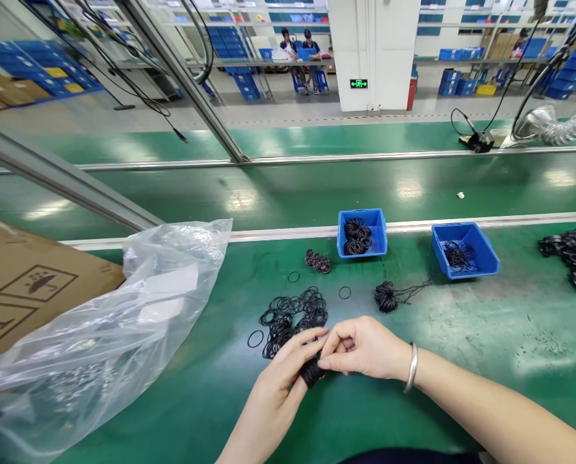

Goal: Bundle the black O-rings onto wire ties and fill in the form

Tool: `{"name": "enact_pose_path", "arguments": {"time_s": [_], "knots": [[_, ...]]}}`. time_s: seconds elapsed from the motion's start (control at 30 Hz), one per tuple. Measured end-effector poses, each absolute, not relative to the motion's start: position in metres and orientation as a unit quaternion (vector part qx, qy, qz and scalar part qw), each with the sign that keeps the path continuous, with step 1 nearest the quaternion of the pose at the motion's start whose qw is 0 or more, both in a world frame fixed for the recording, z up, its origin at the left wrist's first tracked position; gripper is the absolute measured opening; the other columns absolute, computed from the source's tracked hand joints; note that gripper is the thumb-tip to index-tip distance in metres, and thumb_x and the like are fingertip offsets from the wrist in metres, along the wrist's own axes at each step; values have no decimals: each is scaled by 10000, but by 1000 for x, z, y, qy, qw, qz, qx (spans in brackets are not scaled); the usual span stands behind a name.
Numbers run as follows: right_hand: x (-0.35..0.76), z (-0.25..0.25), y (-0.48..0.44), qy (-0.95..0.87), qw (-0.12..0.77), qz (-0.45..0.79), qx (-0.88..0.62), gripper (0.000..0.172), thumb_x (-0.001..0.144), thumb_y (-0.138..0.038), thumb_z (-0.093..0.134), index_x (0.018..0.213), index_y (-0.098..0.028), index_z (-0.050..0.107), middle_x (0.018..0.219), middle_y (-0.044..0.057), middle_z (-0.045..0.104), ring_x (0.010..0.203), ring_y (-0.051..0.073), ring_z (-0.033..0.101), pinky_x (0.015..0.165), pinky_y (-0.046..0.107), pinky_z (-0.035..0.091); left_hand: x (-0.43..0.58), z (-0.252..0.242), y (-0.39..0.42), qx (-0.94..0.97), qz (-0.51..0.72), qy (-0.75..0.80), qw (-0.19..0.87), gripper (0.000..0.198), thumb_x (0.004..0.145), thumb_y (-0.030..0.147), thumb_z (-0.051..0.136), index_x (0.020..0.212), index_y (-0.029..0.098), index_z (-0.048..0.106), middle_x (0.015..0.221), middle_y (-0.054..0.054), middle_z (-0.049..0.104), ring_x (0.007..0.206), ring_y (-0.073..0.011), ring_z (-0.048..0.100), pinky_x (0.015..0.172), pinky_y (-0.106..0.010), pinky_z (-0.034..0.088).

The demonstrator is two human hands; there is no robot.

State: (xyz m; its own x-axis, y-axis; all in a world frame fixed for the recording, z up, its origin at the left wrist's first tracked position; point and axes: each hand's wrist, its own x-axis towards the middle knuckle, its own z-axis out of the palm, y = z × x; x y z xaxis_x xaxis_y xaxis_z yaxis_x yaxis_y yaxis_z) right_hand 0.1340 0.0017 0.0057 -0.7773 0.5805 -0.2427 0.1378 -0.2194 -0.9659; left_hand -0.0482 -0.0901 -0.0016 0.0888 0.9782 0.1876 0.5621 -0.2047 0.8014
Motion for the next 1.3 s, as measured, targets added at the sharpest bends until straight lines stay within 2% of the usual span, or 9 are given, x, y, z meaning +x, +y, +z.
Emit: {"name": "enact_pose_path", "arguments": {"time_s": [0.13, 0.23, 0.3, 0.47, 0.57, 0.7, 0.97, 1.17, 1.3], "knots": [[127, 6, -3, -655, 175, 672, -298, 275, 843, -411, 697, 803, -139, 687, 554, -31, 563, 491, 89, 498, 522, 213, 397, -49, -16, -101, 624, 427, 594, 275, 305, 874, 97, 510, 1051, 256, 701, 1059, -51, 729, 995, -194, 699, 878, -299, 573], [120, 5, 2, -708, 223, 600, -299, 193, 912, -332, 622, 872, -149, 666, 774, 19, 625, 563, 99, 569, 549, 220, 452, -51, -27, -111, 536, 480, 624, 304, 218, 912, 188, 526, 1058, 216, 686, 1022, -76, 731, 940, -215, 717, 837, -324, 596], [116, 5, 12, -794, 234, 477, -295, 114, 928, -247, 591, 962, -153, 646, 966, 61, 623, 651, 113, 596, 625, 247, 494, -55, -29, -115, 500, 503, 622, 330, 230, 927, 196, 496, 1071, 203, 674, 1032, -88, 728, 969, -225, 713, 869, -349, 592], [102, 4, 33, -967, 53, 129, -213, 192, 915, -158, 568, 1104, -138, 595, 1059, 109, 556, 783, 192, 597, 693, 318, 519, -64, -23, -120, 477, 529, 609, 349, 225, 884, 155, 513, 1002, 200, 699, 1125, -96, 697, 1142, -241, 643, 1004, -373, 521], [95, 4, 36, -980, -13, 42, -192, 116, 933, -163, 524, 1016, -109, 584, 1006, 117, 531, 780, 208, 588, 655, 324, 517, -65, -23, -122, 454, 534, 605, 377, 218, 852, 148, 529, 981, 193, 699, 1050, -82, 699, 979, -230, 711, 925, -362, 567], [92, 9, 37, -985, -30, 25, -165, 128, 959, -127, 450, 959, -115, 578, 995, 120, 536, 775, 203, 581, 657, 327, 518, -62, -27, -121, 430, 538, 596, 412, 188, 811, 129, 546, 912, 198, 689, 982, -41, 675, 807, -200, 737, 813, -342, 605], [86, 17, 46, -993, -73, 24, -94, 272, 974, -89, 356, 954, -74, 627, 943, 137, 584, 756, 243, 614, 640, 377, 515, -56, -24, -114, 460, 512, 605, 401, 174, 810, 125, 528, 860, 197, 678, 946, -39, 671, 801, -187, 731, 789, -323, 595], [83, 13, 56, -988, -69, 108, -89, 182, 925, -105, 479, 924, -60, 655, 950, 149, 622, 682, 205, 618, 616, 334, 491, -58, -28, -114, 491, 486, 621, 370, 260, 773, 87, 501, 869, 202, 714, 991, -62, 701, 974, -210, 691, 924, -372, 551], [90, 17, 64, -969, -40, 213, -119, 81, 865, -194, 634, 843, -118, 649, 884, 82, 639, 726, 165, 621, 646, 258, 489, -63, -30, -114, 492, 490, 627, 354, 289, 767, 85, 492, 881, 202, 730, 1048, -74, 689, 1000, -211, 683, 960, -388, 538]]}}
